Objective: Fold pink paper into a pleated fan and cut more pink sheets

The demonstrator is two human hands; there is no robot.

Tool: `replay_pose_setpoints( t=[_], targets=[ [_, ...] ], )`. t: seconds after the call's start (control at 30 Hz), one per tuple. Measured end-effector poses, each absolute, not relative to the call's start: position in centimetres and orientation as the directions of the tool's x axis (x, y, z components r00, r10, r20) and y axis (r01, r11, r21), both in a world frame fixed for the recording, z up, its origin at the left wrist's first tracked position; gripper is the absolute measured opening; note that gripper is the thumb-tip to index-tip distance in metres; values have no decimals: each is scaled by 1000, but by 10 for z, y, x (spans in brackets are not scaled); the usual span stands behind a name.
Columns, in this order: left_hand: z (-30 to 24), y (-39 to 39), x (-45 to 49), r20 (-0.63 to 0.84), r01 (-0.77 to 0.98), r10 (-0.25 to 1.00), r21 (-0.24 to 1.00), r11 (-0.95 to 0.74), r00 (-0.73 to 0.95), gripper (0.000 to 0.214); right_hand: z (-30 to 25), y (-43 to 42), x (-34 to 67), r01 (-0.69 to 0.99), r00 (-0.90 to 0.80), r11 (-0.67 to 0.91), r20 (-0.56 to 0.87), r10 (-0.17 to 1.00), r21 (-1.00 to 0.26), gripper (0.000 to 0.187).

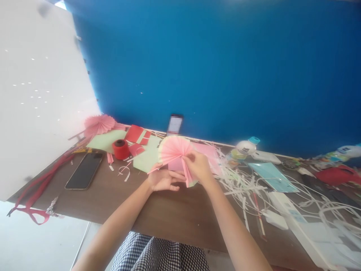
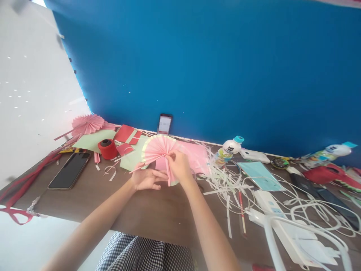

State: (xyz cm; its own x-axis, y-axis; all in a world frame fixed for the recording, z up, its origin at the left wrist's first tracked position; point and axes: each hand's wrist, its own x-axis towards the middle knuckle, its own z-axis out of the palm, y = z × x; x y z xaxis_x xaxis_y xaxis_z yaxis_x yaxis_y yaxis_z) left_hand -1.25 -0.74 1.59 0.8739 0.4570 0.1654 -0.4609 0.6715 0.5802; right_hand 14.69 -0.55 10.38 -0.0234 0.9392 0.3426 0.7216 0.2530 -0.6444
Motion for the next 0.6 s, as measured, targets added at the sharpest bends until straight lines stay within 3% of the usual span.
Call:
replay_pose_setpoints(
  t=[0.4, 0.5, 0.6],
  targets=[
    [5, -2, -23, 121, -398, 408, 578, 713, 905, 72, 82, -23, 169, 703, -186, 260, 181, 966, -662, 15],
    [2, -5, -29, -9, -300, 382, 601, 741, 924, 68, 63, -24, 171, 741, -257, 297, 154, 954, -602, 18],
    [9, -11, -42, -276, -88, 371, 687, 721, 887, 58, 40, -25, 174, 772, -310, 359, 182, 933, -525, 21]
  ],
)
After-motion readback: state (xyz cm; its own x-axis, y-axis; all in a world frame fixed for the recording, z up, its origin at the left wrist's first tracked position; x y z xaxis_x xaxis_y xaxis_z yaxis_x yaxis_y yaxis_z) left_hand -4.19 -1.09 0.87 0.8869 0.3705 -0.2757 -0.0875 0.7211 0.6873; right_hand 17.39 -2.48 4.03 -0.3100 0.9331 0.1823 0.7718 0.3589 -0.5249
